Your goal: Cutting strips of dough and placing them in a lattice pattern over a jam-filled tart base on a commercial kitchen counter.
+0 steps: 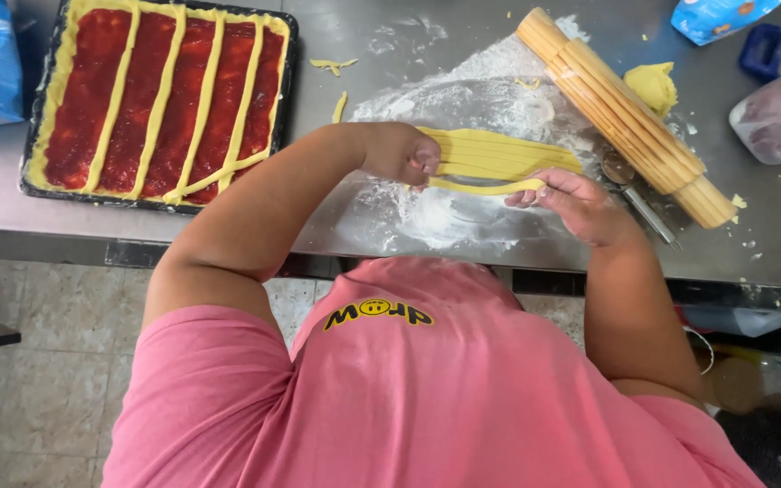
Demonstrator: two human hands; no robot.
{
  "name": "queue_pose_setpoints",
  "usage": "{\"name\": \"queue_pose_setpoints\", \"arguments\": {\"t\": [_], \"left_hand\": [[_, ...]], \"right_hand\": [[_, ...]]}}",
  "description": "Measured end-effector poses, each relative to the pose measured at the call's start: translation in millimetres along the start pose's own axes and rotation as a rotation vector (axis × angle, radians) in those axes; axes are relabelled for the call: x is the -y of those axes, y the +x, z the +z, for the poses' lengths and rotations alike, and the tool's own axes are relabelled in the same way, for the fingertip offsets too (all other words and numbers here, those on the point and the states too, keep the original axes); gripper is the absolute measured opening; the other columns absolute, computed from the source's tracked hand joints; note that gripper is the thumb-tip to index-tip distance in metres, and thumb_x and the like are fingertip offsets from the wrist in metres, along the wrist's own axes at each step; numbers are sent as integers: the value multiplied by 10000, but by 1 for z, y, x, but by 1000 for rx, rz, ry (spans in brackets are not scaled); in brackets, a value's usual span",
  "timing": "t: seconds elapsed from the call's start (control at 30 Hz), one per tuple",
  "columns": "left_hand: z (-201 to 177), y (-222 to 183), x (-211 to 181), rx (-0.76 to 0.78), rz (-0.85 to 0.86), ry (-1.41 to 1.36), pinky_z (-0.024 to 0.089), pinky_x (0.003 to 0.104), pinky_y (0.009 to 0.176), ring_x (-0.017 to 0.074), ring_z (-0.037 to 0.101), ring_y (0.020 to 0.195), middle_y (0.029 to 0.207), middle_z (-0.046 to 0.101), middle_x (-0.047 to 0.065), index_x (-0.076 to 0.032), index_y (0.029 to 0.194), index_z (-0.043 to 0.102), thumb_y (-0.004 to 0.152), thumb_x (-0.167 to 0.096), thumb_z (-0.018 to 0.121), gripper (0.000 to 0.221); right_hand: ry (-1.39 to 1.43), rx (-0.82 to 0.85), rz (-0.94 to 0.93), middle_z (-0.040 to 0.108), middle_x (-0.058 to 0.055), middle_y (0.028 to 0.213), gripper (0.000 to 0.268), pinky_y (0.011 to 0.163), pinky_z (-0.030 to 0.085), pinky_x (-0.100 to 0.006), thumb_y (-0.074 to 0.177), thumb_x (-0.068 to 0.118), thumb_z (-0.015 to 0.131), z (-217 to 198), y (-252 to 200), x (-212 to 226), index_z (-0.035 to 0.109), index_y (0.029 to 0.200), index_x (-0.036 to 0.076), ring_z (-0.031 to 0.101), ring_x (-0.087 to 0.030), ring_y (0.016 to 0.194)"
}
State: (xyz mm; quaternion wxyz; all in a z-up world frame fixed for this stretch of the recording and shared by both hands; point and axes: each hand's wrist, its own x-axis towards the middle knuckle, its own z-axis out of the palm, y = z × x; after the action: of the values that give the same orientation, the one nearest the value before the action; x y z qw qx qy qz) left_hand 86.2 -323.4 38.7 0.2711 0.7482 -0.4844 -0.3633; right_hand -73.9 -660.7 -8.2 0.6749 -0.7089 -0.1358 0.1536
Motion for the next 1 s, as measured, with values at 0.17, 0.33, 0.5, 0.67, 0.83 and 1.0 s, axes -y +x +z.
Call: {"name": "queue_pose_setpoints", "arguments": {"t": [0.17,0.33,0.5,0.67,0.83,1.0], "left_hand": [[7,-16,41,-49,190,-447,555,302,895,115,706,883,967,774,31,-111,1136,587,984,-13,610,182],[0,-75,44,-235,292,-683,558,254,817,136,712,853,930,752,82,-74,1193,592,1011,71,585,233],[-22,-175,21,-465,46,-455,578,281,894,129,707,940,994,759,38,-94,1102,713,1031,-44,607,137],[-30,-255,24,-580,-213,-226,417,219,635,58,548,735,926,713,-48,-163,1085,745,1039,-98,613,154],[-24,-309,48,-653,-339,-164,519,300,759,128,636,835,950,721,-14,-159,1097,756,1032,-113,614,163],[-19,-334,63,-627,-489,-219,472,287,746,97,582,783,942,719,-51,-193,1082,760,1039,-167,619,150]], "right_hand": [[-31,13,-101,606,-220,1144,265,1052,521,-409,1113,143,474,17,30,10,590,1016,-74,662,-303,1131],[42,31,-172,602,-248,1133,301,1048,542,-402,1120,191,491,50,76,32,563,1017,-83,670,-293,1082],[-106,56,-14,704,-167,1116,282,1115,563,-419,1077,307,548,99,135,65,602,1052,32,717,-300,1153],[-259,157,-13,730,-116,1086,202,1003,562,-326,1051,192,547,160,204,87,654,1124,37,714,-208,1074],[-272,254,78,741,-55,1078,177,1011,554,-283,1019,252,641,211,266,84,663,1091,92,726,-160,1062],[-423,286,268,752,-43,1054,138,1029,565,-255,1007,248,664,253,300,95,689,1017,113,719,-119,1036]]}}
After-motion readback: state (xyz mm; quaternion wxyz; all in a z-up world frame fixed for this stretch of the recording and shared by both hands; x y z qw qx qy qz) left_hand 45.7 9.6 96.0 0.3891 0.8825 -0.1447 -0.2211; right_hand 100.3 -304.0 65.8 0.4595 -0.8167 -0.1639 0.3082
